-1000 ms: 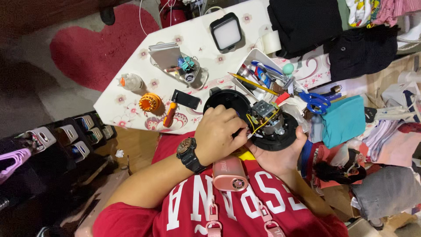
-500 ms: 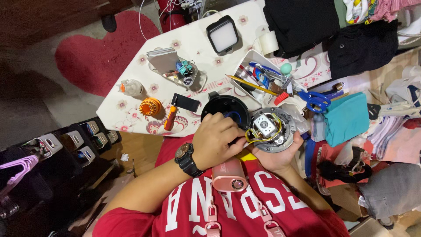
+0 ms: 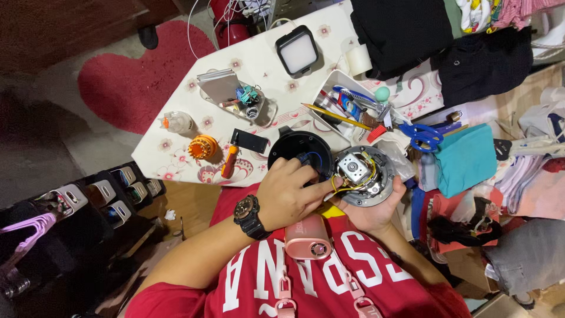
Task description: The person disassembles a black circular electronic device, likely a fan motor, by removing the cover to expose internal wiring and components. They manipulate the wires and internal parts with their hands, then reassemble the device by placing the cover back on.
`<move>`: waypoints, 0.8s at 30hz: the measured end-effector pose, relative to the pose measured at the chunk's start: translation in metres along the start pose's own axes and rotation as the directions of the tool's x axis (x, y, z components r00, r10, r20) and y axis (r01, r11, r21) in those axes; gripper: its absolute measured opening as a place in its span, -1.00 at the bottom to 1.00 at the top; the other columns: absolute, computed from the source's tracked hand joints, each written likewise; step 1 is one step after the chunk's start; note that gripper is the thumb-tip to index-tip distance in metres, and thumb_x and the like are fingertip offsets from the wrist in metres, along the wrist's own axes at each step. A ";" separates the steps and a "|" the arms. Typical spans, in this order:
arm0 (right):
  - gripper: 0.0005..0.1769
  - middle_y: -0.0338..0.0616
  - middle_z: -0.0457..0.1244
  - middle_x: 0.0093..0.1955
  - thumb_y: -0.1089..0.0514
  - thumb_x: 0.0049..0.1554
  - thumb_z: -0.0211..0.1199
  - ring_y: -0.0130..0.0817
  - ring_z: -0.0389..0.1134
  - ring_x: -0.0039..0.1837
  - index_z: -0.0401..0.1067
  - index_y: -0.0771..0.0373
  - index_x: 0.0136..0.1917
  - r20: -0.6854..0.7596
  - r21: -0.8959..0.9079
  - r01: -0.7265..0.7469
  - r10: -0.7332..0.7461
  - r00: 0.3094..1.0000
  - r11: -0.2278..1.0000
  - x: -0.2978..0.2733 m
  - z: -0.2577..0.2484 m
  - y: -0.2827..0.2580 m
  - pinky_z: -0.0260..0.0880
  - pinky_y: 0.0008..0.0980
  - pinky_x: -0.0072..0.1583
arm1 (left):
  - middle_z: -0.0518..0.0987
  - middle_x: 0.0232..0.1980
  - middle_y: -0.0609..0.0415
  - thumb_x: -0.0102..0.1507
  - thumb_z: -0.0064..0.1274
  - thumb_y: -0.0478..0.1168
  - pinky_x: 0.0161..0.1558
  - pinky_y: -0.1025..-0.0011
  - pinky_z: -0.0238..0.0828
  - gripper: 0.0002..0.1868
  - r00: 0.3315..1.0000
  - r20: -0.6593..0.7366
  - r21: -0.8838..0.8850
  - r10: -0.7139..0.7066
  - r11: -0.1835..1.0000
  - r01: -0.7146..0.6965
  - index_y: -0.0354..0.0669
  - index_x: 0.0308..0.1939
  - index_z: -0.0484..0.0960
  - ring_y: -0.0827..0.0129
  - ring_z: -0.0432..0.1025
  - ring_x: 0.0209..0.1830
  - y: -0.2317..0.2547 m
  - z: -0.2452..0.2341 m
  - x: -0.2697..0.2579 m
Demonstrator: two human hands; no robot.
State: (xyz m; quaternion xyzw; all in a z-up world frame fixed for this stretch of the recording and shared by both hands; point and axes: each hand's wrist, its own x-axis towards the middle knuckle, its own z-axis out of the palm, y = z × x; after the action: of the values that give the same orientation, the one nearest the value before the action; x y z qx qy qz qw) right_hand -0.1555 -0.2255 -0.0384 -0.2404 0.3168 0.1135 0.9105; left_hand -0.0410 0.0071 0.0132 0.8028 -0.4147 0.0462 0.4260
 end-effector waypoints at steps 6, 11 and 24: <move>0.03 -0.18 0.24 0.37 -0.69 0.01 -0.09 -0.17 0.29 0.31 0.26 -0.05 0.50 -0.062 -0.030 -0.029 0.027 0.998 0.999 0.000 -0.001 0.000 0.31 0.04 0.24 | 0.38 -0.28 0.24 0.18 0.29 -0.14 -0.23 0.27 0.08 -0.57 1.000 -0.017 0.000 0.003 1.000 -0.003 0.25 0.14 0.69 0.29 0.28 -0.27 0.000 0.000 0.002; 0.04 -0.06 0.22 0.42 -0.69 0.06 -0.15 -0.07 0.27 0.37 0.21 0.00 0.53 -0.042 -0.063 -0.041 0.038 0.998 0.997 -0.003 0.012 -0.003 0.36 0.12 0.25 | 0.40 -0.29 0.25 0.18 0.25 -0.17 -0.21 0.27 0.10 -0.59 0.997 -0.002 -0.023 -0.078 0.997 0.078 0.24 0.13 0.69 0.28 0.29 -0.27 0.001 0.001 0.005; 0.04 0.06 0.12 0.58 -0.59 0.16 -0.10 0.11 0.19 0.47 0.10 0.16 0.62 0.206 0.188 -0.126 0.087 0.975 0.974 -0.008 0.040 -0.009 0.27 0.18 0.41 | 0.52 -0.19 0.15 0.21 0.14 -0.28 -0.19 0.26 0.17 -0.60 0.980 -0.036 -0.108 -0.195 0.976 0.191 -0.03 0.14 0.69 0.24 0.36 -0.25 0.005 -0.001 0.009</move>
State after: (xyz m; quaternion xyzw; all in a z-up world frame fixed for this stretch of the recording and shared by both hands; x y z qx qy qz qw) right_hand -0.1373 -0.2133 -0.0022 -0.1180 0.2477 0.1532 0.9493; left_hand -0.0387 0.0011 0.0211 0.8148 -0.3266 0.0016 0.4790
